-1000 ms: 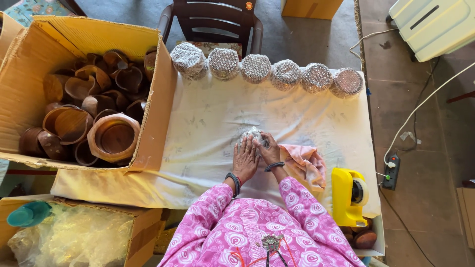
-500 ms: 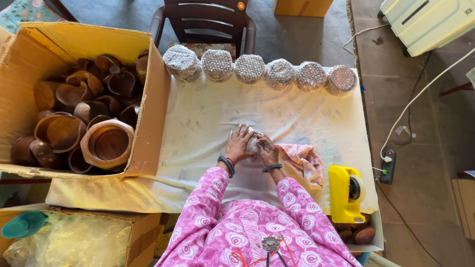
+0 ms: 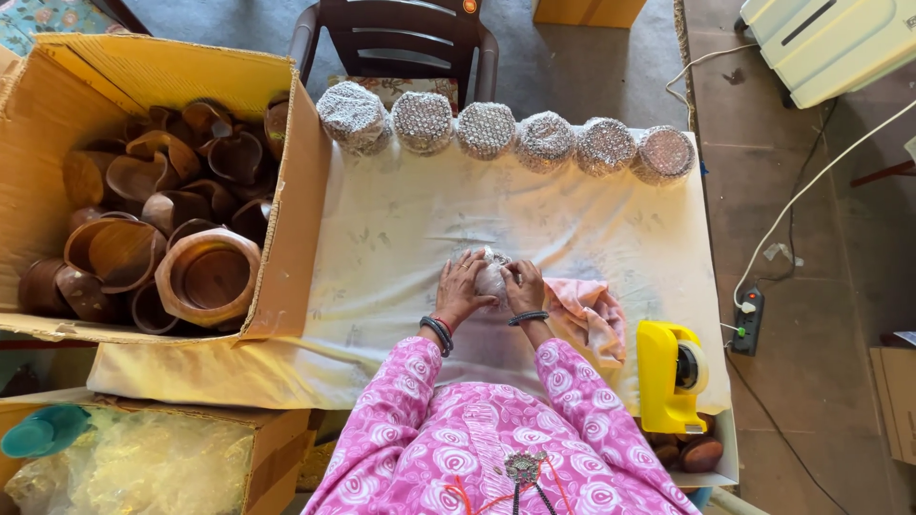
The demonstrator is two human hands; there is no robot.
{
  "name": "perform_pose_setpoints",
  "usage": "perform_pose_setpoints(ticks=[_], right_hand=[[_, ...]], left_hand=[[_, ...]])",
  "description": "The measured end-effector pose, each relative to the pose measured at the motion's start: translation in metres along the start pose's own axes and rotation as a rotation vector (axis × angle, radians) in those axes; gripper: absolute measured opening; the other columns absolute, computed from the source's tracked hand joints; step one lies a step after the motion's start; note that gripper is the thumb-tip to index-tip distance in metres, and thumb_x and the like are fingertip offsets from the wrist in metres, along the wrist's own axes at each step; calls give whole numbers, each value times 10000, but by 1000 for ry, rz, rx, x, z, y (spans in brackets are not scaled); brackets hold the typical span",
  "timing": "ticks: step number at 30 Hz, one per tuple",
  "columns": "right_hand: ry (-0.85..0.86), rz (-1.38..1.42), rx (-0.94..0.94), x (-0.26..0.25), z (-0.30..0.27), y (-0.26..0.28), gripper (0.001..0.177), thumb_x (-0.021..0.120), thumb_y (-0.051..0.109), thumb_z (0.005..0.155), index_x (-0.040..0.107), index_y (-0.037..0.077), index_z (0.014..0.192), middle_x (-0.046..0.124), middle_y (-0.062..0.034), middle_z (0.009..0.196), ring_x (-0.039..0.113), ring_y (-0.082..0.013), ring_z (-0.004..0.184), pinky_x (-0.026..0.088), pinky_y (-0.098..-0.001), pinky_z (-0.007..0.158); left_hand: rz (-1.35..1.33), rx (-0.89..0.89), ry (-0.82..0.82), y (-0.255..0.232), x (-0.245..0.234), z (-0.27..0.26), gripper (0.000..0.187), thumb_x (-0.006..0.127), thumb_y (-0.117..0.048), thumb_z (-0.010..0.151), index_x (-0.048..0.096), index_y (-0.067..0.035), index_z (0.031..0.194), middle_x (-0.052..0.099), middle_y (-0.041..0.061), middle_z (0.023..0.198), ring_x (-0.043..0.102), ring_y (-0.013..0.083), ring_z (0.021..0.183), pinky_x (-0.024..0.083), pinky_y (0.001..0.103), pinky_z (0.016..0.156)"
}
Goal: The person wraps individual pottery cups in bubble wrap and packs them into a box, then places clay lids into a separate bucket.
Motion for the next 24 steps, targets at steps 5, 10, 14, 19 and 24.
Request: perform_pose_setpoints(ticks=[5, 10, 14, 19, 24], right_hand=[[32, -117, -44, 3, 2, 7, 157, 768, 220, 869, 694, 83, 854, 671, -65, 885, 609, -285, 870, 498, -397, 807], [39, -155, 24, 8, 7, -5, 174, 782, 238, 833, 687, 92, 824, 672, -60, 870, 608, -279, 884, 504, -401, 806], [69, -134, 57, 4, 8, 6, 203, 802, 256, 829, 691, 90, 868, 677, -59, 896, 622, -271, 908, 510, -398, 840], [3, -160, -270, -3, 5, 51, 298, 823, 182, 794, 772, 111, 1079, 653, -107, 1040, 597, -316, 996, 493, -429, 842], [84, 29, -83, 16, 16, -7, 123, 795, 155, 852, 770, 113, 966, 665, -65, 1008, 630, -259, 984, 533, -368, 854]], left_hand=[[15, 22, -31, -1, 0, -3, 872, 918, -481, 610, 581, -158, 1348, 430, -17, 1592, 328, 239, 1515, 239, 549, 1223], [154, 68, -14, -7, 3, -8, 1056, 833, -556, 703, 371, -198, 1582, 351, 16, 1617, 297, 271, 1512, 243, 569, 1196], [218, 76, 8, -6, 8, -7, 998, 790, -588, 747, 353, -247, 1577, 306, 3, 1646, 269, 270, 1522, 240, 576, 1196], [227, 93, 19, -9, 3, -7, 965, 787, -573, 752, 392, -225, 1560, 302, -8, 1656, 269, 274, 1524, 252, 568, 1197], [180, 130, -12, -9, 4, -8, 937, 815, -541, 733, 454, -182, 1520, 349, -2, 1637, 295, 289, 1513, 268, 543, 1201]])
Point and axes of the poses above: each hand's wrist, its own z-axis towards the middle knuckle, its own x-axis out of the palm, y = z × x, the point moved 9 cm from there along z, towards the middle knuckle
